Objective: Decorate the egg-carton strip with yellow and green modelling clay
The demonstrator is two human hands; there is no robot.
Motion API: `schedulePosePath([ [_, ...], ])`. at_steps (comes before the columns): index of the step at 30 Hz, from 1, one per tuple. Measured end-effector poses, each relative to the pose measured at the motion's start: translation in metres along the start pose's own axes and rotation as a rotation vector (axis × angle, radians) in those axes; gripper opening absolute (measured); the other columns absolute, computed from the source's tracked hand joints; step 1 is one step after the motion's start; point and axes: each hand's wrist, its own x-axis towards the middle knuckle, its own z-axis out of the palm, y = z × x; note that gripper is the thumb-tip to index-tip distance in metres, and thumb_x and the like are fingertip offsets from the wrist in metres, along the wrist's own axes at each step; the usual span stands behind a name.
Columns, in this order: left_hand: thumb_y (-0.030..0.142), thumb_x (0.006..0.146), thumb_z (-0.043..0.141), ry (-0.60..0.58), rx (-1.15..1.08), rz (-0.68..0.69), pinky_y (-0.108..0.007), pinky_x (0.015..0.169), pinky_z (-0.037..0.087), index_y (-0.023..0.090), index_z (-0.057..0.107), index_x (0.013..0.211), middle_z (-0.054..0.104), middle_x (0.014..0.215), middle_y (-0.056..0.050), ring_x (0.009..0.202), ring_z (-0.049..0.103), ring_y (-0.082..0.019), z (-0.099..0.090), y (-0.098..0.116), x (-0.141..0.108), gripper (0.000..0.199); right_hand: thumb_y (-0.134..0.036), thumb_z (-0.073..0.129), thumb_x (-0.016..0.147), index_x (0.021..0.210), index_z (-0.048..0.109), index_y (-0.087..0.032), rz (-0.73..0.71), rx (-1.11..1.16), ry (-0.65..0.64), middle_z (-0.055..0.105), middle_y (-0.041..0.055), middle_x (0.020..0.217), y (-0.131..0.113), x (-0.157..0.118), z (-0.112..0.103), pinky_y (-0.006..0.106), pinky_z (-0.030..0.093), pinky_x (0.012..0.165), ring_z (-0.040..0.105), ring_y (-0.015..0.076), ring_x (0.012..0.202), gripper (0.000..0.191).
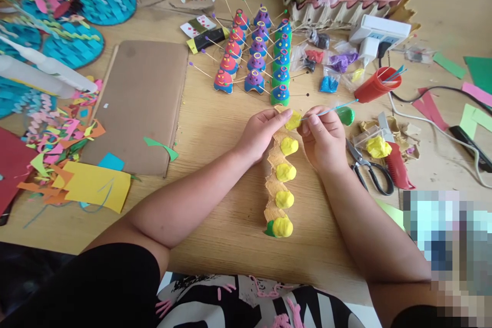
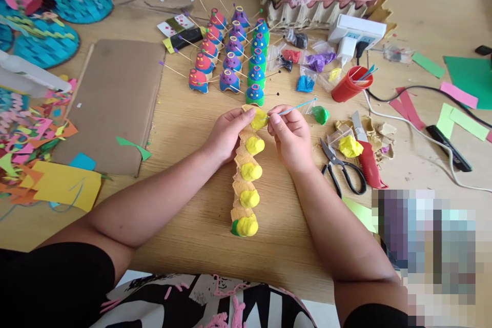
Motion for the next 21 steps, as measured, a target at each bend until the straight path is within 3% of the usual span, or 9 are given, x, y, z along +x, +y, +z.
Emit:
schedulePosePath([
  [10,0.050,0.086,0.091,0.041,0.008,-0.032,-0.026,0.062,0.041,0.018,0.070,0.074,0.064,0.066,0.004,0.060,0.055,-0.008,0.005,0.006,-0.003,0.040,-0.049,0.087,0.089,0.095,0.078,-0.030,-0.085,-0.094,0.043,0.061,-0.0020,0.085,0.009,-0.004,-0.008,0.028,0.049,0.067,0.050,0.0115,0.069,0.022],
  [16,0.050,0.086,0.091,0.022,0.019,-0.018,-0.027,0.063,0.042,0.018,0.071,0.075,0.066,0.069,0.003,0.062,0.056,-0.010,0.003,0.005,-0.002,0.039,-0.056,0.085,0.089,0.088,0.068,-0.028,-0.147,-0.147,0.104,0.056,-0.0029,0.080,0.010,-0.003,-0.008,0.030,0.051,0.071,0.051,0.0124,0.068,0.032],
  [21,0.053,0.083,0.092,0.007,0.028,-0.008,-0.027,0.066,0.044,0.018,0.074,0.078,0.068,0.070,0.002,0.065,0.060,-0.011,0.004,0.005,-0.002,0.040,-0.051,0.084,0.092,0.092,0.072,-0.030,-0.221,-0.238,0.036,0.062,-0.0002,0.089,0.010,-0.003,-0.009,0.033,0.056,0.081,0.060,0.0157,0.083,0.025],
])
